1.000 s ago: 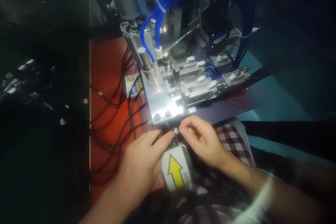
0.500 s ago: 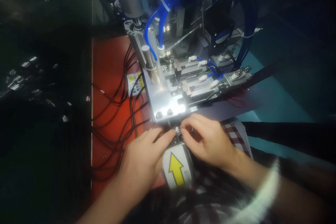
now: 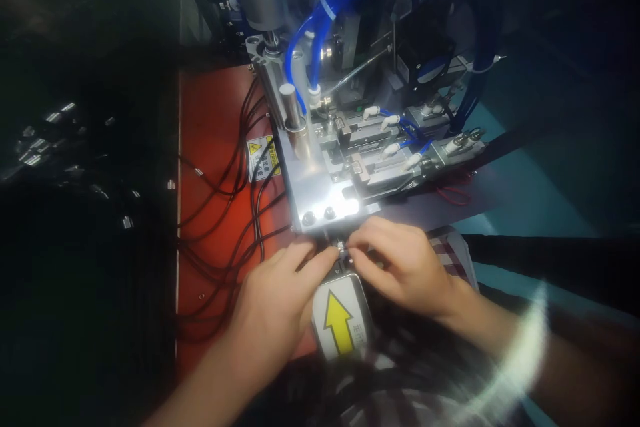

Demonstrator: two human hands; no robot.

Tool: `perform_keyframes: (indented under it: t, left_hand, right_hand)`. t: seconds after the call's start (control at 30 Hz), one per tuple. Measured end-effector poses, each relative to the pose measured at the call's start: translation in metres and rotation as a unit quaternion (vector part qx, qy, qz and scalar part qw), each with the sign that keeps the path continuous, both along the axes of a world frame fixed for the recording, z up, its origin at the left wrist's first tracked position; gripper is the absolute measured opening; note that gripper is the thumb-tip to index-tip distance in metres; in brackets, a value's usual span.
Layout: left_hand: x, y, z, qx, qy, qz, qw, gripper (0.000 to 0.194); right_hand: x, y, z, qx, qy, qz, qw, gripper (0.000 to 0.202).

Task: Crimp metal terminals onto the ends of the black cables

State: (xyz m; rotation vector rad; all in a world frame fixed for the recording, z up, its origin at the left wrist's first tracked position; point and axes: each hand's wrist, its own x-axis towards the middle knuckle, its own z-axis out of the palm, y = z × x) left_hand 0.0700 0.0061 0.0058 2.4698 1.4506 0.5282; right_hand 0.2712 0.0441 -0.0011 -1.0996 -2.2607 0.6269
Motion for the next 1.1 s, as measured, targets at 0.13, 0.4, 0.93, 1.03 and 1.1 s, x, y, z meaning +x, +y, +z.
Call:
perform_keyframes:
  t: [0.13, 0.4, 0.93, 1.03, 1.1]
  left_hand:
    - [0.0, 0.001, 0.002, -0.014, -0.001, -0.003, 1.0, 0.036]
    - [0.001, 0.001, 0.003, -0.01, -0.004, -0.002, 1.0, 0.036]
    - [0.0, 0.0, 0.003, -0.005, -0.011, 0.0, 1.0, 0.034]
    - [0.001, 0.001, 0.003, -0.004, -0.013, 0.0, 1.0, 0.035]
    - [0.0, 0.001, 0.002, -0.006, -0.013, -0.001, 1.0, 0.035]
  right_hand:
    - [0.004, -0.004, -0.001, -0.069, 0.048, -0.049, 0.995, 0.009]
    - [0.003, -0.001, 0.007, 0.022, -0.03, -0.005, 0.999, 0.009]
    - [-0.007, -0.005, 0.006, -0.02, -0.052, -0.058, 0.997, 0.013]
    - [-0.008, -0.008, 0.002, -0.059, -0.009, -0.087, 0.994, 0.012]
    - [-0.008, -0.009, 0.0, -0.087, 0.015, -0.099, 0.991, 0.012]
